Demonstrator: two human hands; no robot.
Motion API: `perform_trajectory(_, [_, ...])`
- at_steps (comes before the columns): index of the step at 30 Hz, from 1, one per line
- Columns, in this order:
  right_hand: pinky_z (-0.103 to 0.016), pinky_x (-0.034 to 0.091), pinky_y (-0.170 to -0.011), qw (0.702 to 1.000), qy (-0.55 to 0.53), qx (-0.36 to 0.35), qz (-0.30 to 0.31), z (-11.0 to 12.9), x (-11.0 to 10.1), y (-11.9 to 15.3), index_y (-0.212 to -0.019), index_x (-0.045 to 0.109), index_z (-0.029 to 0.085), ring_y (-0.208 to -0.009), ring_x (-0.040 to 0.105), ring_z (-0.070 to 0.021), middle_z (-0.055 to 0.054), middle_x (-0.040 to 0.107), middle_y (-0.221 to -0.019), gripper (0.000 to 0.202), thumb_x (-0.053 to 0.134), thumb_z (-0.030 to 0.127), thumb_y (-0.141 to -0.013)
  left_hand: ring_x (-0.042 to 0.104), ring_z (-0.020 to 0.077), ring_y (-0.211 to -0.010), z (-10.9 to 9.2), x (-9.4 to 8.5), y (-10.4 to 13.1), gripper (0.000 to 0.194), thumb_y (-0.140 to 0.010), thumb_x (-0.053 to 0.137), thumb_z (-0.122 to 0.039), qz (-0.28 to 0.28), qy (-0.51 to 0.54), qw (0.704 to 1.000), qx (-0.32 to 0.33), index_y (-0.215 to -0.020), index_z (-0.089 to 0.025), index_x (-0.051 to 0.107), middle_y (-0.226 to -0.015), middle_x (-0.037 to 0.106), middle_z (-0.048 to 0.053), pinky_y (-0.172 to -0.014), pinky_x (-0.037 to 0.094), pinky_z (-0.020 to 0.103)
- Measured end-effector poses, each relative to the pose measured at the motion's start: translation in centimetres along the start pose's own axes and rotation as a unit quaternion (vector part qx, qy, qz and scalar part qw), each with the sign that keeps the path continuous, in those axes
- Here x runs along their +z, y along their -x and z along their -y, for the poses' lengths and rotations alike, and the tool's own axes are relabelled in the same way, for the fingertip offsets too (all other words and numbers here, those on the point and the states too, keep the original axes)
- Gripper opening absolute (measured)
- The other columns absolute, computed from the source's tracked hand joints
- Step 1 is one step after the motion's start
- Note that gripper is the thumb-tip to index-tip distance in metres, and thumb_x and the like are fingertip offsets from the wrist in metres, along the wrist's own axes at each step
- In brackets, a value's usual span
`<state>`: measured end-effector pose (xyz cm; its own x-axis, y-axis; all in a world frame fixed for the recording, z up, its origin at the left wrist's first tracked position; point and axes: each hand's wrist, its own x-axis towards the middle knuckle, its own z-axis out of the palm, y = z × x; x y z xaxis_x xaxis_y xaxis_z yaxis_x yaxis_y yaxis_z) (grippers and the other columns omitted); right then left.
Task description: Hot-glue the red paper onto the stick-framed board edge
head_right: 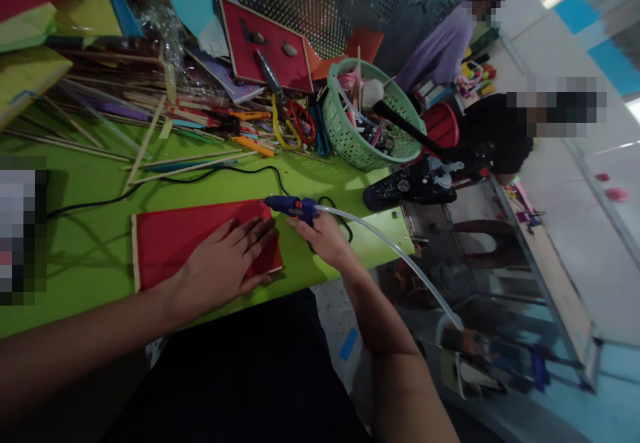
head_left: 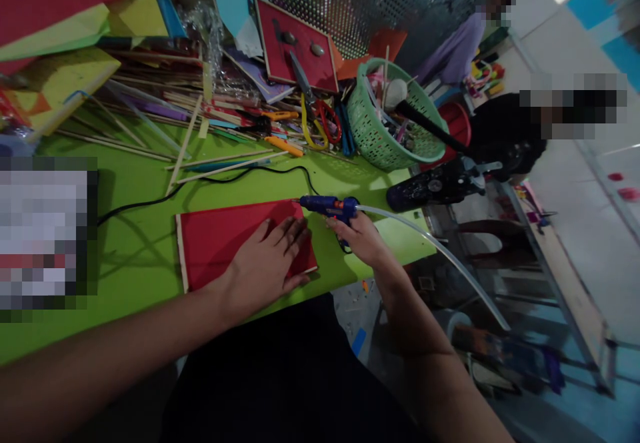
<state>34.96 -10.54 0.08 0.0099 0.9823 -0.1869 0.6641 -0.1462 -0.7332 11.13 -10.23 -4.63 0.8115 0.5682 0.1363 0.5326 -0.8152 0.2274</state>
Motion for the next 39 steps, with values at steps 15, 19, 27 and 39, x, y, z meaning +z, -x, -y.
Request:
perform_trajectory(15, [-0.028,0.039,-0.059,1.000,0.005,0.003,-0.004,0.1,0.0,0.1,-0.076,0.063,0.021,-0.061,0.048,-0.0162,0.000,0.056,-0.065,0.036,0.061,0.054,-0.089,0.043,0.0331,-0.149,-0.1,-0.4,0.0,0.075,-0.101,0.040,-0.063,0.020,0.010,1.000,-0.005,-0.154,-0.011,0.047,-0.162,0.044,0.016,-0.120,0.035,0.053])
perform_trajectory(19, [-0.028,0.036,-0.057,1.000,0.021,0.016,-0.018,-0.8,-0.6,0.3,-0.072,0.060,0.021,-0.058,0.048,-0.0156,0.001,0.053,-0.061,0.037,0.058,0.053,-0.091,0.041,0.0325,-0.150,-0.1,-0.4,0.0,0.074,-0.102,0.037,-0.063,0.014,0.008,1.000,-0.007,-0.154,-0.012,0.047,-0.163,0.044,0.015,-0.121,0.034,0.052])
perform_trajectory(27, [-0.028,0.036,-0.057,1.000,0.005,0.016,-0.015,-0.4,-0.2,0.2,-0.074,0.062,0.020,-0.058,0.045,-0.0150,0.002,0.053,-0.061,0.036,0.060,0.053,-0.090,0.042,0.0329,-0.150,-0.1,-0.5,0.0,0.076,-0.101,0.037,-0.063,0.016,-0.003,1.000,0.000,-0.153,-0.009,0.047,-0.162,0.045,0.016,-0.121,0.035,0.053])
perform_trajectory(39, [-0.029,0.041,-0.060,1.000,-0.024,-0.007,0.006,0.6,0.7,0.0,-0.077,0.064,0.022,-0.067,0.052,-0.0183,0.000,0.055,-0.065,0.032,0.062,0.051,-0.090,0.042,0.0330,-0.149,0.0,-0.4,-0.1,0.077,-0.101,0.038,-0.063,0.031,0.002,1.000,0.000,-0.155,-0.008,0.044,-0.163,0.042,0.018,-0.119,0.036,0.053])
